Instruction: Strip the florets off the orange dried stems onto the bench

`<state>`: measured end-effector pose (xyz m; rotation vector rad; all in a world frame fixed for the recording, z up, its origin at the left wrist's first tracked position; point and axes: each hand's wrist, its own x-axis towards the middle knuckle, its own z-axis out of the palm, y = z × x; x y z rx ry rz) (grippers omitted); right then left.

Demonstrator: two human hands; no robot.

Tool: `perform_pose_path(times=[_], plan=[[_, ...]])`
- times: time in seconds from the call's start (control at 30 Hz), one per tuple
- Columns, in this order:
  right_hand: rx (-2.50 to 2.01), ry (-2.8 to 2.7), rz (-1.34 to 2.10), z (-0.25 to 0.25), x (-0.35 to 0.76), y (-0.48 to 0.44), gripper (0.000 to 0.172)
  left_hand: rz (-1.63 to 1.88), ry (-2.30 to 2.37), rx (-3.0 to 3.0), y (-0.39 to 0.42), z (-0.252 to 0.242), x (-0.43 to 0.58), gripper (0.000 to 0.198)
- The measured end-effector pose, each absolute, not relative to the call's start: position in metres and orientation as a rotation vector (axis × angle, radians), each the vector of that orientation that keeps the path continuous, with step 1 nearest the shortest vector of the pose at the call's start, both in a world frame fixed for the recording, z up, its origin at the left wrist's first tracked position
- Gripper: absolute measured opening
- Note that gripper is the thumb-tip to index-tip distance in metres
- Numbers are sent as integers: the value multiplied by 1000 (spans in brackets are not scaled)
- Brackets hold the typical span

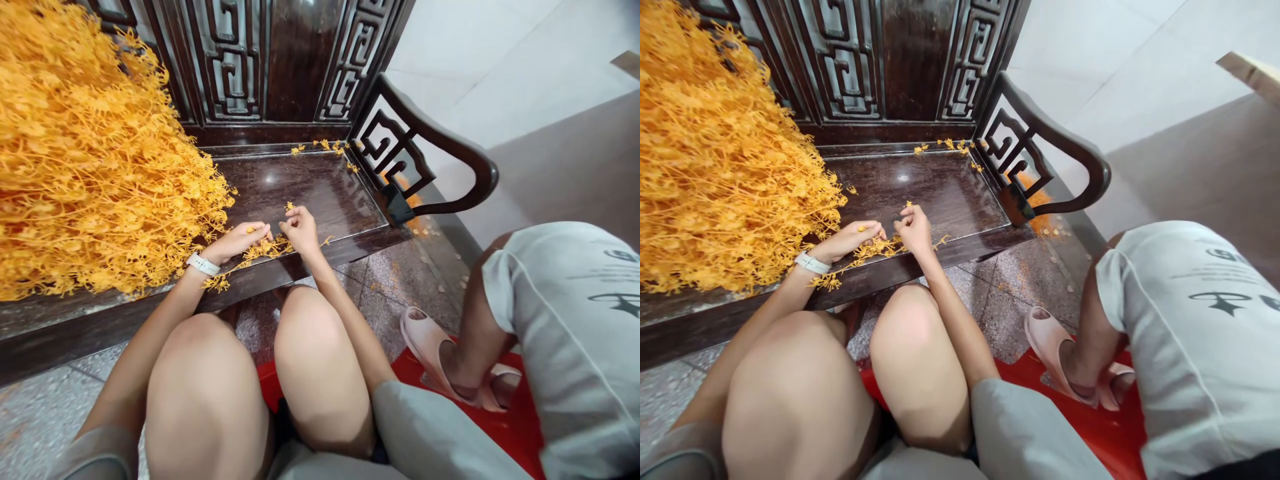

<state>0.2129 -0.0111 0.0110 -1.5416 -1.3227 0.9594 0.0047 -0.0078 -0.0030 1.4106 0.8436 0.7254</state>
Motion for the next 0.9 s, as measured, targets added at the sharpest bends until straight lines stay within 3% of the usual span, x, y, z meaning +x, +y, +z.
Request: perform_pose_path(times=[0.1,0.2,0.3,0.4,0.6,0.73,0.9], plan=[[-1738,-1427,606,-8,219,4,56,724,837,1464,-9,-3,4,65],[-1811,-1496,517,-15,219,8,92,746,851,1486,-11,-2,3,63],[-1834,-1544,526,-16,218,1,106,788,875,1459,-11,-1,4,62],[-1796,-1545,559,-16,220,-7,91,850,897,1441,-9,-2,4,63],[-1493,-1606,677,-3,222,-19,30,951,1026,1451,-7,-6,3,68],[-1192,-1833,1041,13,213,-28,36,998,977,1406,-9,-5,5,65],[-1170,-1864,1208,16,209,-34,46,1104,900,1241,-9,0,6,60]])
